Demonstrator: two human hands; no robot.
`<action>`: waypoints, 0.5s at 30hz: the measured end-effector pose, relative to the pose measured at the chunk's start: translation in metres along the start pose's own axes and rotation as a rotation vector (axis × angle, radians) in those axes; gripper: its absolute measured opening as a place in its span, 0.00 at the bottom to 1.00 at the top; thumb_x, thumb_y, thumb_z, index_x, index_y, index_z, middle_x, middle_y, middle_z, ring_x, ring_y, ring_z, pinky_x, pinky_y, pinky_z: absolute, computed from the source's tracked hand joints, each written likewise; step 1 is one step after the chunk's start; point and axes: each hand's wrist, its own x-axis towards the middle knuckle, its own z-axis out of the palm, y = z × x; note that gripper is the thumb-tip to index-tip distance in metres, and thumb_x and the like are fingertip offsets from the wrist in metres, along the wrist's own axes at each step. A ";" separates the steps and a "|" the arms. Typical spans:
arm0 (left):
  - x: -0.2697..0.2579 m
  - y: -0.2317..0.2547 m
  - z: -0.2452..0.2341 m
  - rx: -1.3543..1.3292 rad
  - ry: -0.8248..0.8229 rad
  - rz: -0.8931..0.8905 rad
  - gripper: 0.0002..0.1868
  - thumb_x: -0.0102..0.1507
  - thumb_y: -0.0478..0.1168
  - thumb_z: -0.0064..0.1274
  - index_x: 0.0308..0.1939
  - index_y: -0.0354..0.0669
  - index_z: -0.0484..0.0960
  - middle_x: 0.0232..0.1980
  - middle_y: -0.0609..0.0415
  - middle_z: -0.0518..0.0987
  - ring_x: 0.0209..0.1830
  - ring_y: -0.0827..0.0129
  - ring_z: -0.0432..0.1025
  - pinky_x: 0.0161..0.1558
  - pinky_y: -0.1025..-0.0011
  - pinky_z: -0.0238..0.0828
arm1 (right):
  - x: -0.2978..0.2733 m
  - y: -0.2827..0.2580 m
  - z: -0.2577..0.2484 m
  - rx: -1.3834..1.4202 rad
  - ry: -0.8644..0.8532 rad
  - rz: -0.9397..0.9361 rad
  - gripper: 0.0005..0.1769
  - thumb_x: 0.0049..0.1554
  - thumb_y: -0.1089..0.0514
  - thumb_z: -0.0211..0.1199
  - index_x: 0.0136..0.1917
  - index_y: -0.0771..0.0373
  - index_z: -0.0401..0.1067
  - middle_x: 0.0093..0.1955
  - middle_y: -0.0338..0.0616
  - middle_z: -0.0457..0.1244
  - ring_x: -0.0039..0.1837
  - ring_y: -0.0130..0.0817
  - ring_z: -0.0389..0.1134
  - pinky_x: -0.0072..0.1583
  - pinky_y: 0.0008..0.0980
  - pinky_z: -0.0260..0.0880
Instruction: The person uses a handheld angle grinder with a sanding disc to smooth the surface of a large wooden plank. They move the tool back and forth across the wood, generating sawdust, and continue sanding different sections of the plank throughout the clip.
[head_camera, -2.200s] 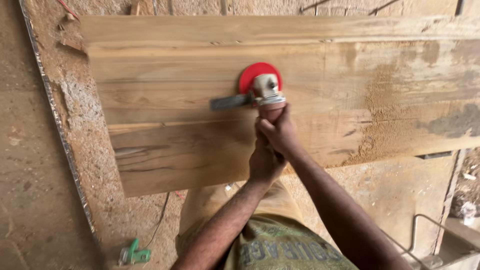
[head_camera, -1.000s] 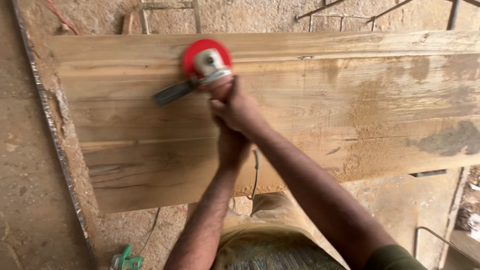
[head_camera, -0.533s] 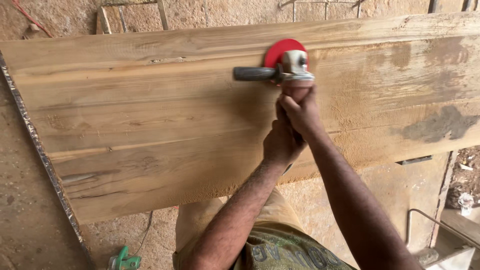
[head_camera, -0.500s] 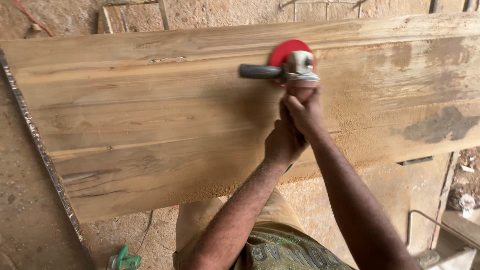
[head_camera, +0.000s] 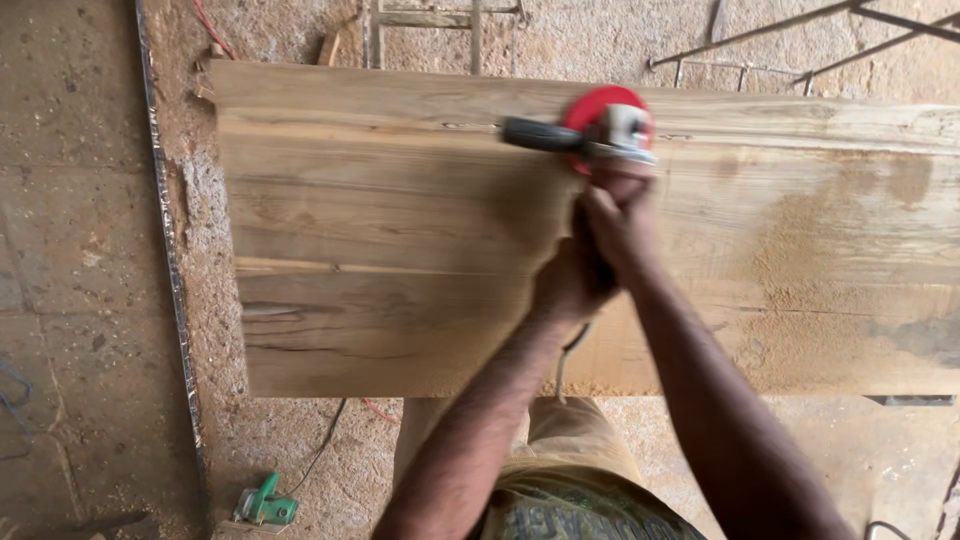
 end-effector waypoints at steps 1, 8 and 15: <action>0.000 -0.021 -0.011 -0.003 0.023 0.002 0.53 0.62 0.64 0.52 0.75 0.30 0.46 0.41 0.37 0.82 0.32 0.51 0.79 0.30 0.54 0.79 | -0.002 -0.014 0.023 -0.014 -0.028 0.041 0.43 0.57 0.49 0.68 0.72 0.68 0.46 0.61 0.58 0.63 0.60 0.43 0.70 0.56 0.43 0.75; -0.023 -0.140 -0.099 0.643 0.464 0.304 0.35 0.66 0.53 0.49 0.70 0.35 0.61 0.62 0.35 0.75 0.57 0.48 0.76 0.52 0.44 0.76 | -0.028 -0.121 0.172 -0.198 -0.259 -0.134 0.42 0.55 0.44 0.69 0.68 0.69 0.51 0.54 0.63 0.67 0.55 0.55 0.71 0.54 0.50 0.72; -0.065 -0.134 -0.177 -0.163 0.557 -0.088 0.43 0.64 0.55 0.52 0.72 0.36 0.50 0.58 0.36 0.77 0.51 0.48 0.78 0.47 0.47 0.78 | -0.051 -0.174 0.256 -0.396 -0.484 -0.124 0.42 0.53 0.38 0.66 0.66 0.67 0.52 0.52 0.66 0.69 0.54 0.65 0.73 0.56 0.55 0.73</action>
